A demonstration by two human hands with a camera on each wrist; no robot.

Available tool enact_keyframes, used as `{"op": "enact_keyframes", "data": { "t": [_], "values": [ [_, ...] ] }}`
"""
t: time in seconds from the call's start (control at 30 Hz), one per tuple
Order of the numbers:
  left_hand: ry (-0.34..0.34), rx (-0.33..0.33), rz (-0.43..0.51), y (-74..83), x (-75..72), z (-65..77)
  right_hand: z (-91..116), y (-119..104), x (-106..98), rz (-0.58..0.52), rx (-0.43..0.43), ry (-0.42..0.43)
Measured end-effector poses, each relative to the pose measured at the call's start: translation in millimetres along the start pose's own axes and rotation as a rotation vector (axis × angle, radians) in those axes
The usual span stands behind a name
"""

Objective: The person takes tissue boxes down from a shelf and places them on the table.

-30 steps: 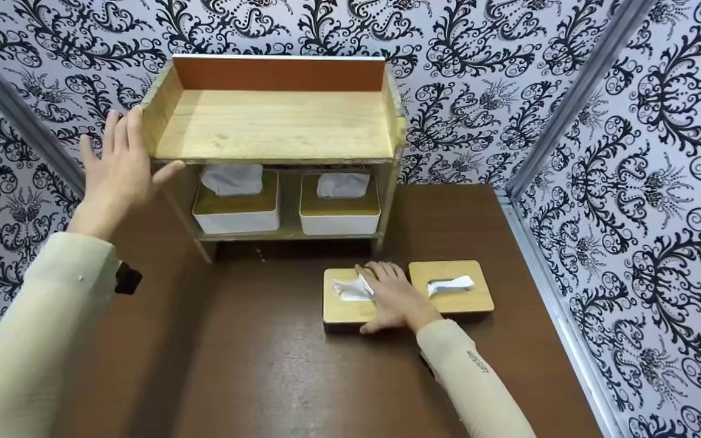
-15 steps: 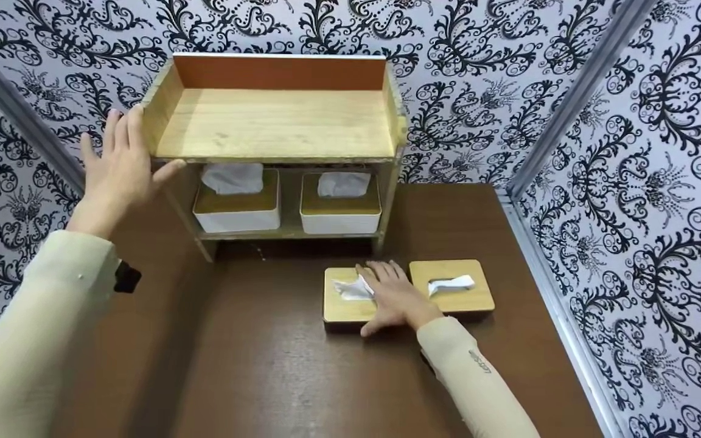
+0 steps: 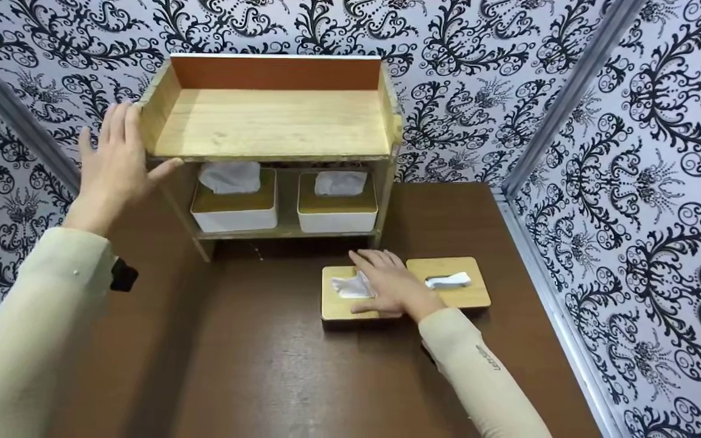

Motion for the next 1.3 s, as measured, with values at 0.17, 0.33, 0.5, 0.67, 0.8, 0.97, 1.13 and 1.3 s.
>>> {"op": "enact_keyframes", "data": {
  "t": [0.17,0.33,0.5,0.67,0.8,0.97,1.13,1.3],
  "values": [
    [0.003,0.021,0.004,5.4,-3.6,-0.7,0,-14,-14,0.004,-0.011,-0.003],
    [-0.030,0.018,-0.015,12.7,-7.0,-2.5,-4,-27,-24,0.025,-0.024,0.000],
    [-0.034,-0.009,-0.067,17.3,-9.0,-5.1,-9,-37,-31,0.057,-0.030,-0.002],
    [-0.049,-0.037,-0.101,19.0,-9.4,-6.1,-12,-47,-37,0.075,-0.066,0.023],
    [-0.062,-0.049,-0.123,20.1,-12.7,-7.3,-12,-52,-40,0.090,-0.090,0.045],
    [-0.063,-0.050,-0.147,21.8,-15.6,-9.3,-16,-53,-41,0.101,-0.096,0.064],
    [-0.071,-0.054,-0.141,22.5,-14.7,-10.3,-19,-55,-44,0.115,-0.091,0.074],
    [-0.079,-0.071,-0.122,23.0,-14.6,-10.7,-25,-59,-51,0.142,-0.079,0.084]
  ]
}}
Point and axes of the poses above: each hand's wrist, its own z-axis away from the middle knuckle, its own x-axis out of the palm, y = z × x, the point moved 6 cm from there along -z, towards the middle knuckle, and after that the axes turned 12 degrees about x, right-handed, at the moved point
